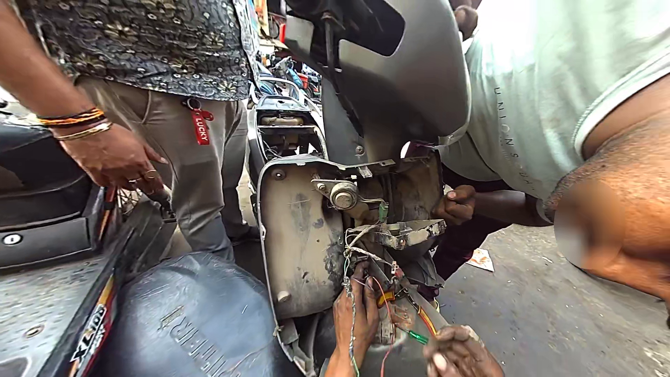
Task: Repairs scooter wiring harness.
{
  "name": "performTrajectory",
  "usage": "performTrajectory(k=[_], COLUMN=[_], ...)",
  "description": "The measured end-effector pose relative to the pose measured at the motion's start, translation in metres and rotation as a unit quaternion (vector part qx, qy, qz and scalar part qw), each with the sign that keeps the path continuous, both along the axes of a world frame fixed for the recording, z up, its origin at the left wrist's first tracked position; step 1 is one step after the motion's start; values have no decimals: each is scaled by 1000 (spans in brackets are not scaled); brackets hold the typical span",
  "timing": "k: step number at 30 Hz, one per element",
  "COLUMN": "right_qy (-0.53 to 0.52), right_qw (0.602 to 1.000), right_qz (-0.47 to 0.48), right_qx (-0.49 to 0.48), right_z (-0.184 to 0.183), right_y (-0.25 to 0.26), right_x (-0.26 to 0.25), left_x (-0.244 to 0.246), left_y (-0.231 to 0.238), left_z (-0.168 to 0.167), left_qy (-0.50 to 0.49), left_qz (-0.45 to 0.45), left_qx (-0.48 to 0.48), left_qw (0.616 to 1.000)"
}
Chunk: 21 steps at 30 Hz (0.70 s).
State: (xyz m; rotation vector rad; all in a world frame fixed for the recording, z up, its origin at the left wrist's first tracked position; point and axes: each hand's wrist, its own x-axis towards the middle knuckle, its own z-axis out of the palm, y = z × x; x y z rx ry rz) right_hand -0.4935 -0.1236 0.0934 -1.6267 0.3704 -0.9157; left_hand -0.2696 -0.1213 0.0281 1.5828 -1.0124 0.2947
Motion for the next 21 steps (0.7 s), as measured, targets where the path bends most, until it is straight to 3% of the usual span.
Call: performTrajectory(k=[2, 6, 8, 11, 14, 17, 21], right_qy=[116, 303, 327, 266, 287, 308, 253], right_qw=[957, 839, 800, 798, 751, 694, 671], right_qz=[-111, 70, 119, 98, 124, 181, 216], right_qx=[-243, -447, -489, -532, -581, -625, -663], right_z=[-6, -39, -48, -36, -25, -42, -67], right_y=[4, 14, 10, -7, -27, -41, -63], right_x=[8, 9, 10, 8, 11, 14, 16], left_x=[1, 3, 3, 3, 2, 3, 3], left_y=[1, 1, 1, 2, 1, 0, 4], left_z=[2, -1, -2, 1, 3, 3, 5], left_qy=[-7, -13, -10, -17, -19, -22, -35], left_qz=[2, 2, -2, 5, 16, 14, 24], left_qx=[2, 16, 26, 34, 38, 35, 41], left_qw=[1000, 1000, 1000, 999, 999, 999, 998])
